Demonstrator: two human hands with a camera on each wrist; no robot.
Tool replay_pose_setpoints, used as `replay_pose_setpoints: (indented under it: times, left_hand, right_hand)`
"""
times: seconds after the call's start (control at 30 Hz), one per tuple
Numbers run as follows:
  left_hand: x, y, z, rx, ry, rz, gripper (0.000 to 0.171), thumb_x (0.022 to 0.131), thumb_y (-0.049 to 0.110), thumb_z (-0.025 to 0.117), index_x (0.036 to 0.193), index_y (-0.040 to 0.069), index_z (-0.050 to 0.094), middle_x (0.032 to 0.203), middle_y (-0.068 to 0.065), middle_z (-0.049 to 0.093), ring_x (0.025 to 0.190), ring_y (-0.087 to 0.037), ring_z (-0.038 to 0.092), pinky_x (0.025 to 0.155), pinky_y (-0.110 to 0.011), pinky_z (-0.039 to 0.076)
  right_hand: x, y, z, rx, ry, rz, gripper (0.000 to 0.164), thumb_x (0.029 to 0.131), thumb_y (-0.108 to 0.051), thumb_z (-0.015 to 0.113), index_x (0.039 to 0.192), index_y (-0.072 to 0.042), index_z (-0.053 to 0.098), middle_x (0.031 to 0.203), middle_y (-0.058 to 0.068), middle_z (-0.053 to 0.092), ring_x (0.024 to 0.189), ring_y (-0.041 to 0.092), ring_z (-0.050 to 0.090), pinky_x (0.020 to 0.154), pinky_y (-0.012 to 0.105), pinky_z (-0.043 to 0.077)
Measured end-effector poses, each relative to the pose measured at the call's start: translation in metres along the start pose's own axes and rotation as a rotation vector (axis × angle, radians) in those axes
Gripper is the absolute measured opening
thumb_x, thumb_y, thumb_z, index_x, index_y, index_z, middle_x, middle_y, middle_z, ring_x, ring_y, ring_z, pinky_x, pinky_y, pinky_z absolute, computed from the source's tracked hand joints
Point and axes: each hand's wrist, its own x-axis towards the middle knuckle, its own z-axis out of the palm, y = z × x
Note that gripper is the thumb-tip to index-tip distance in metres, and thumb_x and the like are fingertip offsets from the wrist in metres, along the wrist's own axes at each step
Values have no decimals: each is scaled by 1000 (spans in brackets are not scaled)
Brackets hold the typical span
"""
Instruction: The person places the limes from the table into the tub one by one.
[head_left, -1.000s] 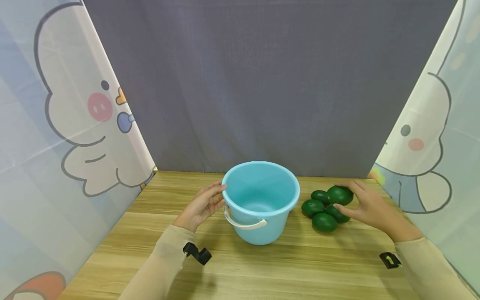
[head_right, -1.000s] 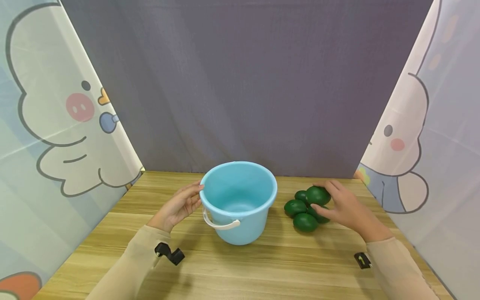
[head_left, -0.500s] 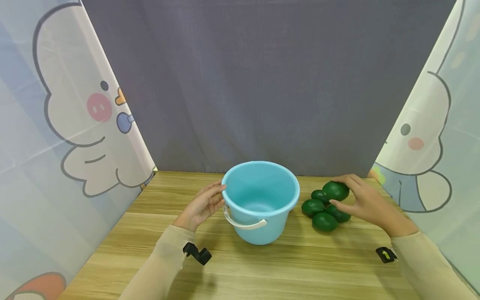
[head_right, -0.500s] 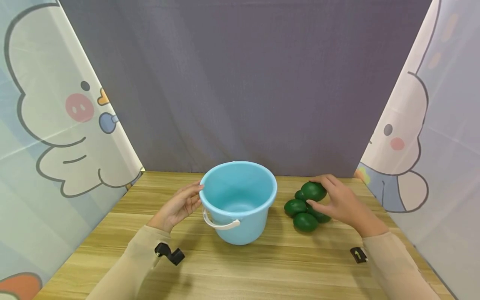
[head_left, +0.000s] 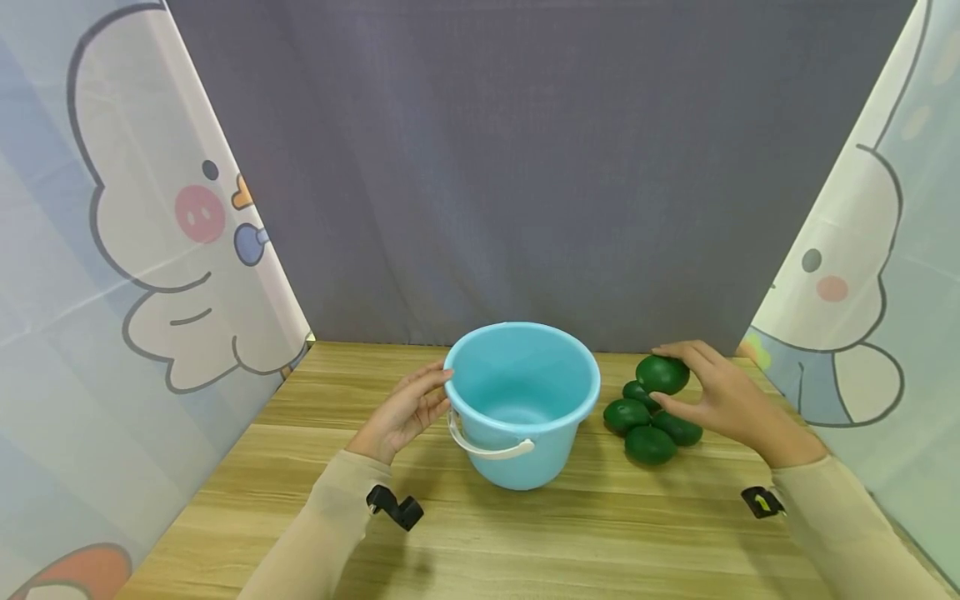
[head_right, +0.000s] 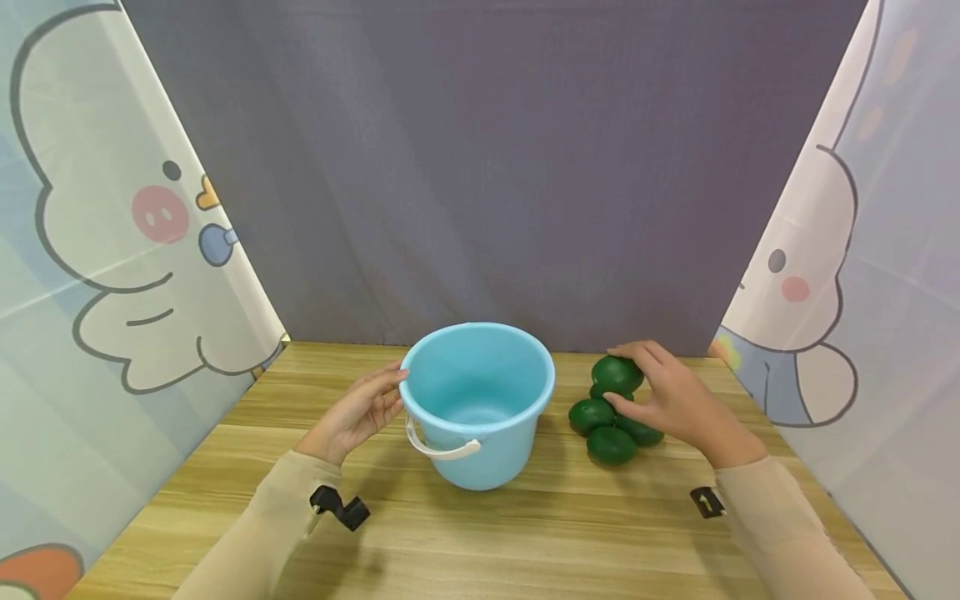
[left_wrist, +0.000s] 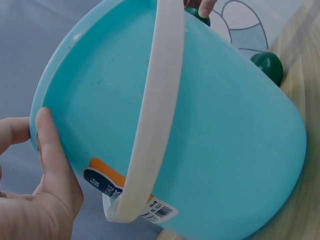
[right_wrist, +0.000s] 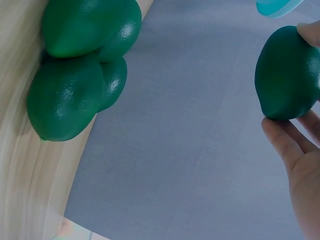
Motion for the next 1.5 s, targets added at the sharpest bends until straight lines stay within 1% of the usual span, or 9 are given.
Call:
replay_pose_setpoints:
  times: [0.3,0.47,0.67,0.9,1.07,1.13,1.23,1.37,1.5]
  left_hand:
    - [1,1,1,5,7,3,43,102,9,56,143,3,42,114,-8,58,81,-8,67,73,-16,58]
    - [1,1,1,2,6,4,42,102,9,56,142,3,42,113,-8,59,80,-8,67,72,-16,58]
    - [0,0,1,3,6,5,42,103,9,55,141,2,42,115,-9,58,81,-9,67,73,-16,58]
    - [0,1,2,2,3,8,43,103,9,55,142,1,42,113,-8,59,80,-8,66,72,-16,58]
    - [0,1,1,4,-4,8,45,103,9,55,145,0,40,110,-7,60,80,-8,66,71,-15,58]
    - [0,1,1,3,-2,8,45,103,10,56,144,0,40,111,-7,60,80,-8,66,72,-16,58]
    - [0,0,1,2,5,3,45,102,9,57,144,1,41,113,-8,60,81,-8,66,73,-16,58]
    - [-1,-1,0,3,15,-3,46,102,9,57,145,3,41,116,-9,59,83,-9,66,75,-17,58]
    - [0,-2,0,0,16,5,46,102,10,58,144,3,42,115,-8,59,83,-9,66,75,-17,58]
  right_hand:
    - [6,-1,0,-4,8,-7,70,93,-65,51,126,-3,62,121,7,62,106,23,60,90,7,40]
    - [13,-4,0,-5,25,-38,69,93,-64,54,126,-3,62,121,8,63,107,24,60,94,5,37]
    - [20,-8,2,-9,48,-76,68,94,-63,55,125,-3,63,120,8,63,105,23,60,94,5,38]
    - [26,-10,2,17,63,-84,67,94,-62,57,125,-3,63,121,9,63,106,24,60,98,5,35]
    - [30,-12,2,29,52,-84,66,94,-61,57,127,-4,62,123,8,62,108,24,60,98,4,35]
    - [31,-12,3,42,43,-82,65,94,-60,59,128,-5,61,124,8,62,109,23,59,98,5,35]
    - [32,-13,5,66,30,-76,61,92,-54,65,130,-6,61,126,7,61,110,23,59,98,6,37]
    - [33,-14,6,83,26,-76,57,87,-41,75,130,-6,60,126,8,61,110,23,59,97,7,38]
    - [35,-15,6,90,29,-78,58,88,-42,73,130,-5,60,126,8,61,110,23,59,98,6,37]
